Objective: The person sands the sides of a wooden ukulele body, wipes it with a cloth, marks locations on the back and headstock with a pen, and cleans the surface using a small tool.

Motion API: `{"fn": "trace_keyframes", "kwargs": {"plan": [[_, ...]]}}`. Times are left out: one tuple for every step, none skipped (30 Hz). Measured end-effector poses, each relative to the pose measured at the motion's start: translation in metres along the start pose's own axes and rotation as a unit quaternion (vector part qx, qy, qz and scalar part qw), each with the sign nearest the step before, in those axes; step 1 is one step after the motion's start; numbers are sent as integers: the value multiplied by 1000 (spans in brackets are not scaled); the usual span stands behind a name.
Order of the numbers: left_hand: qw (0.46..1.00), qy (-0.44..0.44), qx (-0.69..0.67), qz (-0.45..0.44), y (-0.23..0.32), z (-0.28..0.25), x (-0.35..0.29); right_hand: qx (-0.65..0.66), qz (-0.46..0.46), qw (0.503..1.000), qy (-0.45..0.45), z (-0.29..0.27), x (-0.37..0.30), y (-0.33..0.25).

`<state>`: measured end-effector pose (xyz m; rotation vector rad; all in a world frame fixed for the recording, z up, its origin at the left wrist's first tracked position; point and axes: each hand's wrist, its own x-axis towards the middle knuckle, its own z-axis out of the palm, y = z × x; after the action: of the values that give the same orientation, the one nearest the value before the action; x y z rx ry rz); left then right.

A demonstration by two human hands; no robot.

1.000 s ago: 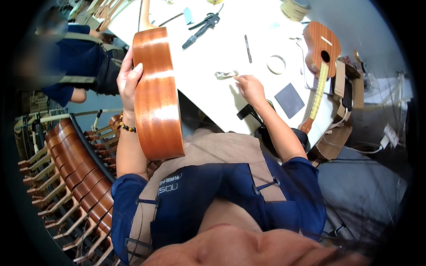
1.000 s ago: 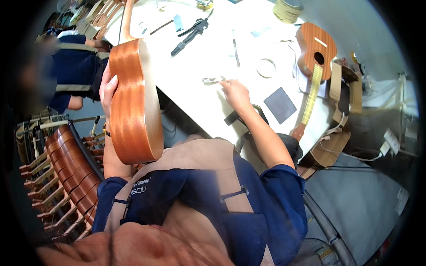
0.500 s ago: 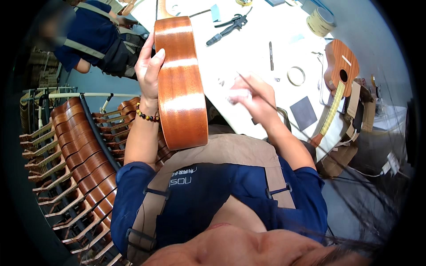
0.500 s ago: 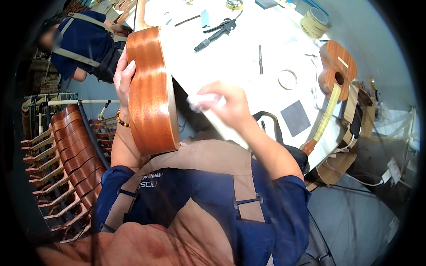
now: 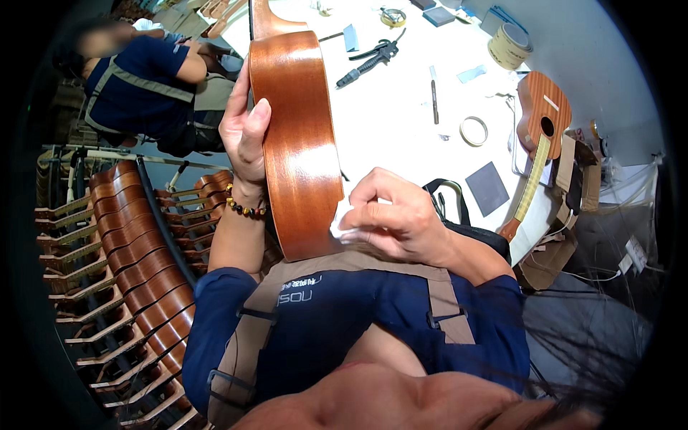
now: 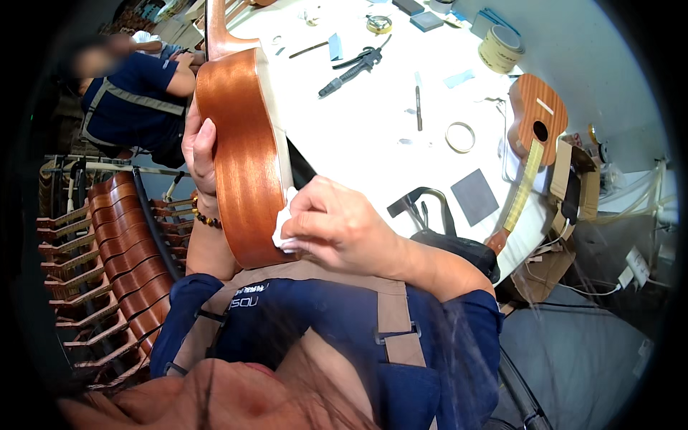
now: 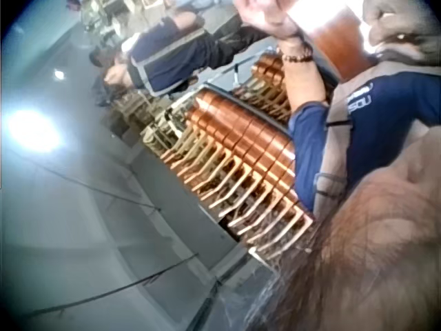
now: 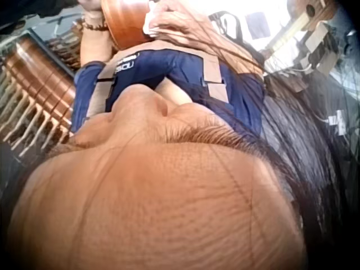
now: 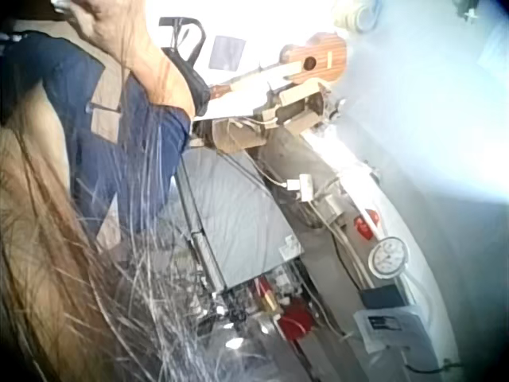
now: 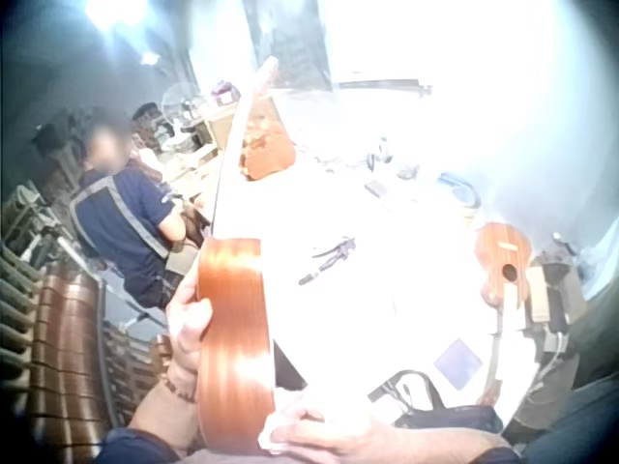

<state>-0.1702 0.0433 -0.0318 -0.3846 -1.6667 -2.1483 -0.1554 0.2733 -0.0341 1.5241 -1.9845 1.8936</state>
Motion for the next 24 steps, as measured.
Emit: {"fn": "trace_keyframes", "kwargs": {"plan": [[1000, 6, 13, 5, 2, 1, -3, -15, -12, 1000, 22, 0, 3, 2], [1000, 13, 26, 11, 5, 3, -6, -29, -25, 998, 44, 0, 7, 5], [999, 21, 40, 17, 7, 4, -10, -13, 6, 997, 70, 0, 8, 10], [999, 18, 44, 21, 7, 5, -11, -8, 37, 992, 121, 3, 6, 25], [998, 18, 50, 31, 7, 4, -13, 10, 103, 985, 141, 4, 6, 35], [997, 19, 57, 40, 10, 3, -15, 27, 167, 972, 161, 3, 5, 45], [997, 24, 61, 35, 12, 5, -15, -90, 138, 976, 141, -3, 0, 67], [997, 26, 61, 48, 14, 5, -15, -204, 105, 966, 118, -7, -9, 88], [996, 29, 60, 60, 15, 6, -16, -249, 138, 951, 122, -4, -19, 100], [995, 33, 62, 72, 17, 7, -17, -292, 169, 933, 125, 0, -30, 111], [993, 49, 69, 86, 15, 7, -19, -279, 190, 935, 110, 4, -45, 127], [991, 54, 72, 99, 18, 8, -22, -188, 215, 952, 113, 15, -56, 140], [990, 57, 70, 112, 17, 10, -26, 7, 332, 935, 122, 29, -66, 147], [987, 63, 76, 125, 19, 13, -31, 206, 431, 870, 117, 44, -68, 144], [982, 80, 97, 139, 21, 19, -35, 356, 499, 787, 77, 54, -72, 137], [976, 55, 120, 174, 18, 18, -35, 486, 552, 676, 36, 61, -72, 125], [967, 41, 154, 200, 17, 19, -37, 550, 478, 684, 23, 71, -69, 107], [957, 33, 183, 222, 18, 20, -40, 610, 399, 685, 9, 78, -66, 93], [949, 29, 208, 236, 18, 20, -45, 696, 401, 595, 25, 84, -67, 94], [940, 31, 228, 251, 20, 20, -50, 737, 384, 555, 33, 86, -68, 92], [932, 38, 246, 265, 21, 19, -54, 738, 388, 551, 48, 88, -67, 92], [923, 51, 263, 275, 21, 18, -60, 739, 393, 544, 63, 91, -66, 92], [915, 74, 278, 283, 23, 17, -65, 735, 388, 550, 79, 92, -65, 91], [907, 103, 288, 289, 28, 15, -72, 732, 383, 556, 95, 91, -62, 90]]}}
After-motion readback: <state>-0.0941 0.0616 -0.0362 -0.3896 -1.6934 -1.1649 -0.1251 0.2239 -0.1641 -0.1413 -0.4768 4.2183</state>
